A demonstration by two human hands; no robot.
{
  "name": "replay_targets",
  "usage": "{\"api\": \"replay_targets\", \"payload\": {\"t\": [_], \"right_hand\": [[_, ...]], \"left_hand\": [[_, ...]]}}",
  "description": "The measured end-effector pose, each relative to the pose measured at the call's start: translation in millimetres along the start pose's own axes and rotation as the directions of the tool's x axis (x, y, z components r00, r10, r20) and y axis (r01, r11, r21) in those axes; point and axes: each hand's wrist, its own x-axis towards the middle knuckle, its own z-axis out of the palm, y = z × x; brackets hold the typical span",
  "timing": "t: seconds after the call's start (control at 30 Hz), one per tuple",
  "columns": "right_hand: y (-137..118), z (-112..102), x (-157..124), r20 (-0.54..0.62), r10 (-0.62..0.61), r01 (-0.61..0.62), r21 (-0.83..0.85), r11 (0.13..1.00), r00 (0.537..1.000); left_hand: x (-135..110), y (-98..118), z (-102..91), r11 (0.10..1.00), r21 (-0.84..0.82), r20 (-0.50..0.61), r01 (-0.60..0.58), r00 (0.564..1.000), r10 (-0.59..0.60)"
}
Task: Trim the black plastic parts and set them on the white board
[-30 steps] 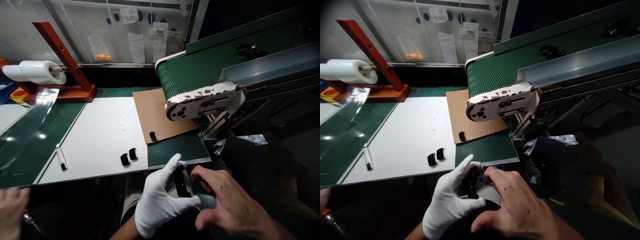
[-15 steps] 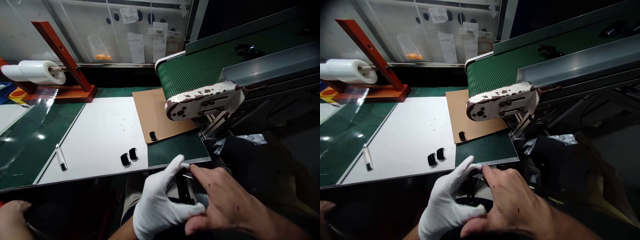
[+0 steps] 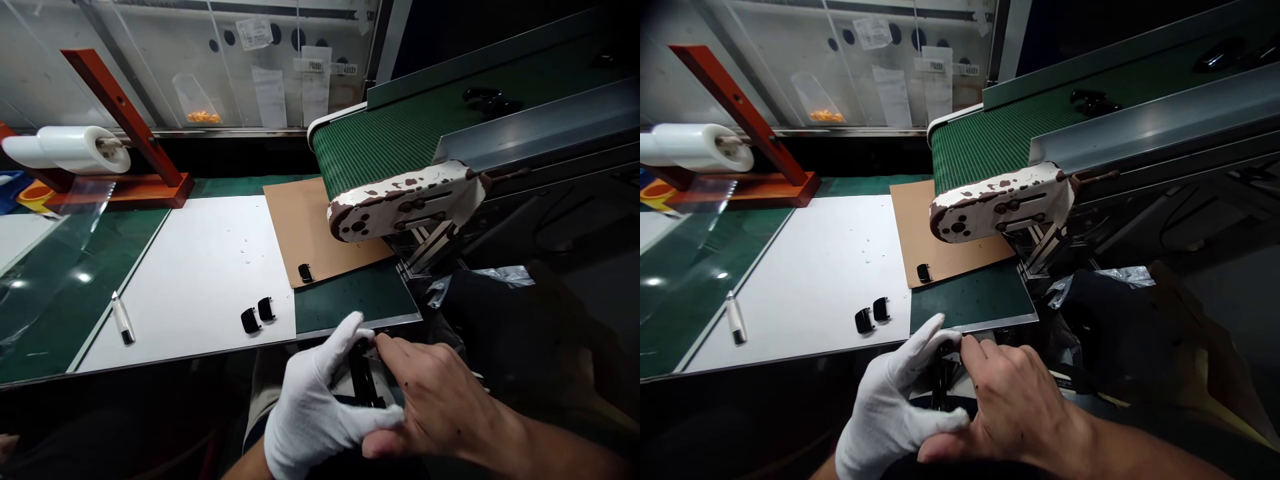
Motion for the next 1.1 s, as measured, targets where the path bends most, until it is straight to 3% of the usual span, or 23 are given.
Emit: {"api": "replay_targets", "payload": {"t": [0.3, 1.1], "right_hand": [[2.0, 6.3, 0.5, -0.026, -0.033, 0.032, -0.044, 0.999, 0.999], [5.9, 10.1, 3.5, -0.066, -0.157, 0.15, -0.1, 0.984, 0.985]], "left_hand": [[1.4, 1.9, -0.8, 1.0, 0.024, -0.039, -0.012, 0.999, 0.013], [-0.6, -5.9, 0.9, 0.994, -0.032, -0.059, 0.108, 0.992, -0.109]]}}
